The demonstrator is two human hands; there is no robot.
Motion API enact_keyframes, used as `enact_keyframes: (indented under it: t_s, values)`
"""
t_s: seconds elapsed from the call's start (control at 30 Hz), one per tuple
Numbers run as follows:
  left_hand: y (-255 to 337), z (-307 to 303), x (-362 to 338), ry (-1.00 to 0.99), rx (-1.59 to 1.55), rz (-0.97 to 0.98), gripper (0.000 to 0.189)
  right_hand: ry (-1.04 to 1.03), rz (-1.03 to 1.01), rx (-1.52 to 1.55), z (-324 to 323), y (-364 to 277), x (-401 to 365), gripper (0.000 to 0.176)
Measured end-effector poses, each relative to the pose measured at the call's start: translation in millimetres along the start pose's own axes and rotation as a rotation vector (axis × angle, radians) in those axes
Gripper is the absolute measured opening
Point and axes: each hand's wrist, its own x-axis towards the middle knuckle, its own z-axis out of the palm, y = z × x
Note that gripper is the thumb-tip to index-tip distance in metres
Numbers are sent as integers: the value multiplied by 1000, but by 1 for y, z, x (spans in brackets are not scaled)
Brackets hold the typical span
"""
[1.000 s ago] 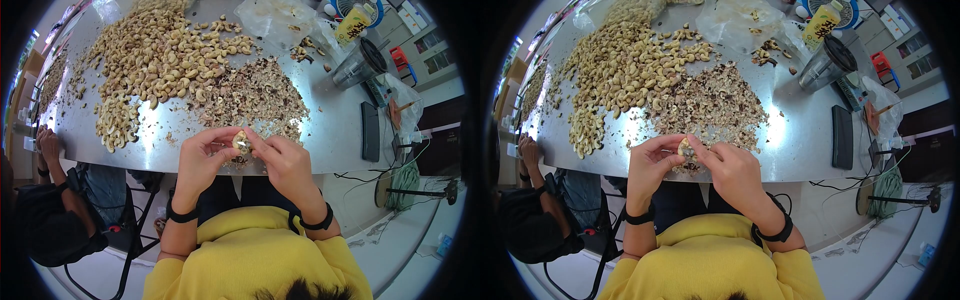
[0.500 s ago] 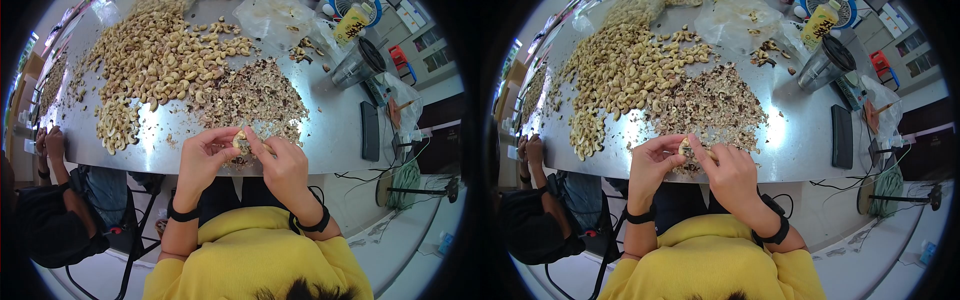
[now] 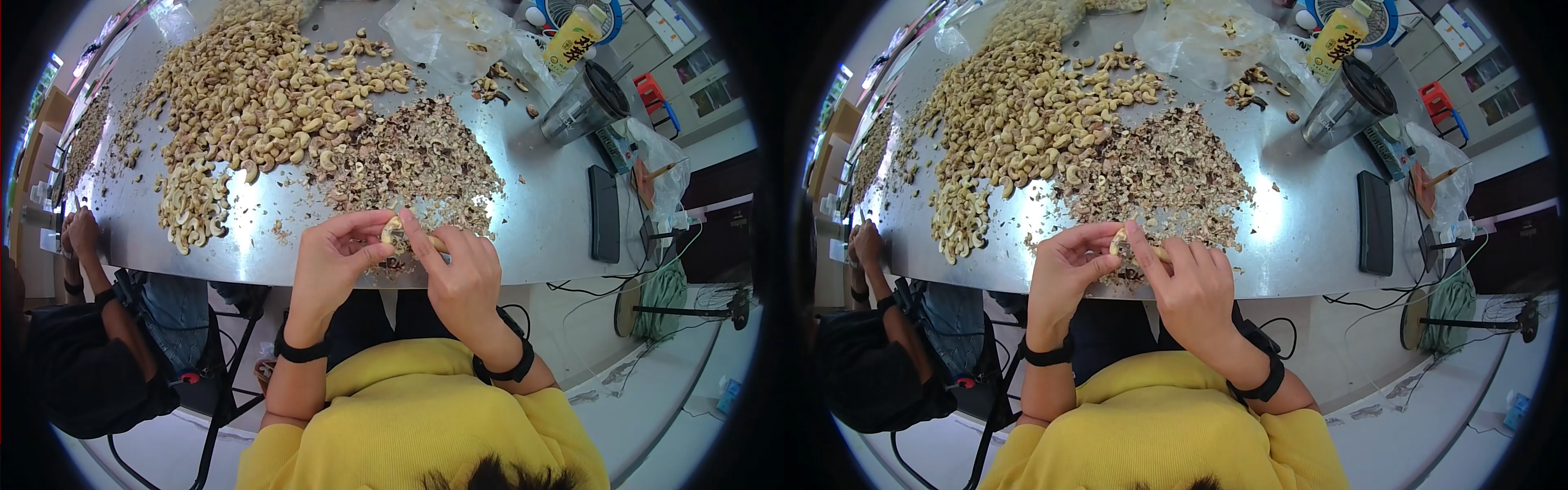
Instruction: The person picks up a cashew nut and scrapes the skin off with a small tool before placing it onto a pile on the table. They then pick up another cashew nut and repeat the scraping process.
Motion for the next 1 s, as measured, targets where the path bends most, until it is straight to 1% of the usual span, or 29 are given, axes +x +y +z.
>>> enact_keyframes:
  t_s: [0.67,0.77,1.0]
  values:
    - [-2,-2,1,-14,-54,-62,37,51,-11,-33,2,1,1,50]
    - [-7,-2,2,-24,-95,-35,37,36,9,-5,2,-1,2,51]
    - [-6,1,1,-1,-44,6,39,-64,84,269,6,3,0,52]
